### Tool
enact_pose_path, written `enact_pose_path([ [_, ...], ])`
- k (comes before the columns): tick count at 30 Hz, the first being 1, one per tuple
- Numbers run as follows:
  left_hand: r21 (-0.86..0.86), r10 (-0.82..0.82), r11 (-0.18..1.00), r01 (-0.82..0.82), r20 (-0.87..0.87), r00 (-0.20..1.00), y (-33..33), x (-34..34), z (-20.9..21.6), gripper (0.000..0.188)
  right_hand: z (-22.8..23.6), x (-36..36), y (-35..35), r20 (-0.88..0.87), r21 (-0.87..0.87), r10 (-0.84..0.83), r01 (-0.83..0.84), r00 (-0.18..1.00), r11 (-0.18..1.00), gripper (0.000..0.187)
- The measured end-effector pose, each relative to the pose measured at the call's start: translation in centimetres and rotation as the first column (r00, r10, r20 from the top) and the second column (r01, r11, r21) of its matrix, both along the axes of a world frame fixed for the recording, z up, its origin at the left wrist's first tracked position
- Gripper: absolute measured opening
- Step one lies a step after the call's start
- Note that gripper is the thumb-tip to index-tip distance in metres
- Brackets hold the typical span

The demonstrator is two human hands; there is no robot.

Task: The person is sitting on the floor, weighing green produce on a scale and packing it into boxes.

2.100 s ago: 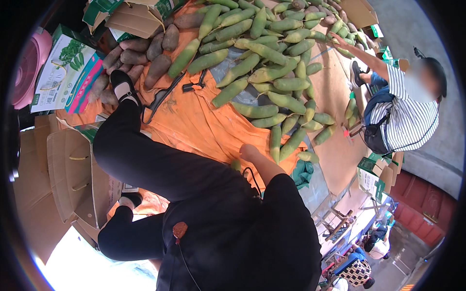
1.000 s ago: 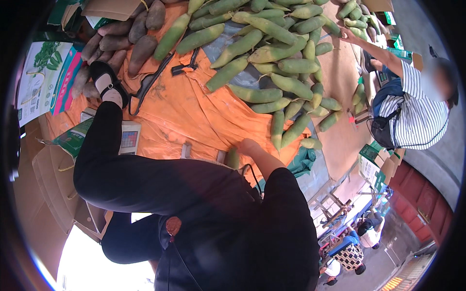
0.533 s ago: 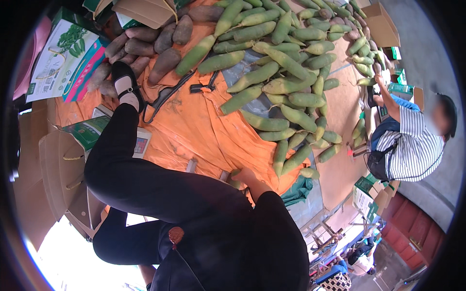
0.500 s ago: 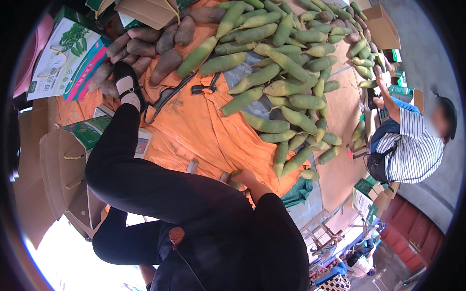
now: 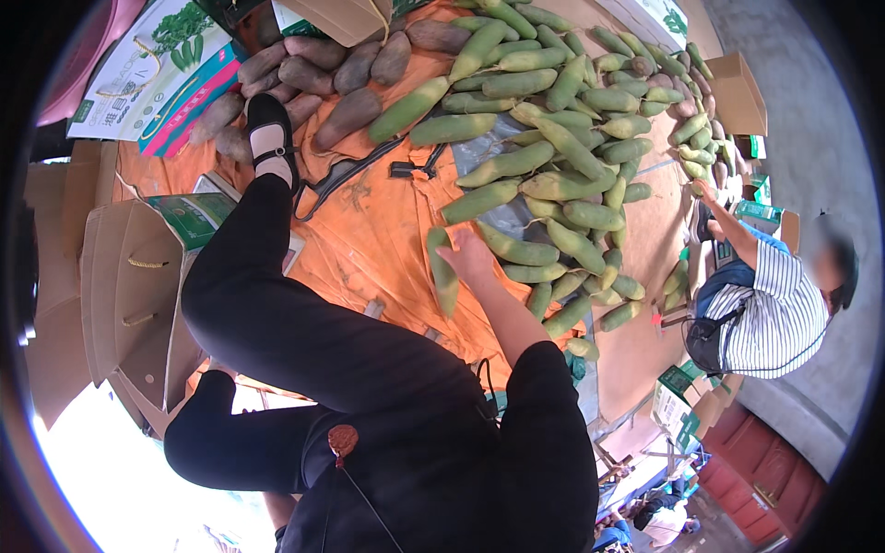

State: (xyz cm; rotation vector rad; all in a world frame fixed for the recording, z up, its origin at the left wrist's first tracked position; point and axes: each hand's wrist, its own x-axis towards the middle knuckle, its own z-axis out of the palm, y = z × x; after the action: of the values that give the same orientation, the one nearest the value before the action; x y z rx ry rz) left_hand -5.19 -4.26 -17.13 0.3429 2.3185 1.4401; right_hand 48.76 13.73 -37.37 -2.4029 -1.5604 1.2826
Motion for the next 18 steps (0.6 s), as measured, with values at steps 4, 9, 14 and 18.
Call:
enact_pose_path([
  [4,-0.008,0.033,0.999,-0.033,-0.005,0.999,0.7,-0.2,-0.6,0.037,-2.0,0.7,0.6,-0.086,0.071,-0.134,0.140,0.987,0.988,0.065],
  [9,-0.024,0.091,0.996,-0.092,-0.046,0.995,1.1,-0.8,-0.6,0.036,-2.6,-1.3,-2.2,0.067,-0.044,-0.024,0.027,0.997,0.999,0.067],
  [14,-0.016,0.201,0.979,-0.205,-0.141,0.969,0.5,-1.8,1.6,0.036,-8.2,-1.6,-5.1,0.118,-0.014,-0.037,0.039,0.992,0.999,0.069],
  [18,0.034,0.365,0.929,-0.369,-0.252,0.896,-2.3,-3.5,5.4,0.035,-12.7,2.8,-7.1,-0.090,0.010,-0.188,0.190,0.978,0.982,0.059],
])
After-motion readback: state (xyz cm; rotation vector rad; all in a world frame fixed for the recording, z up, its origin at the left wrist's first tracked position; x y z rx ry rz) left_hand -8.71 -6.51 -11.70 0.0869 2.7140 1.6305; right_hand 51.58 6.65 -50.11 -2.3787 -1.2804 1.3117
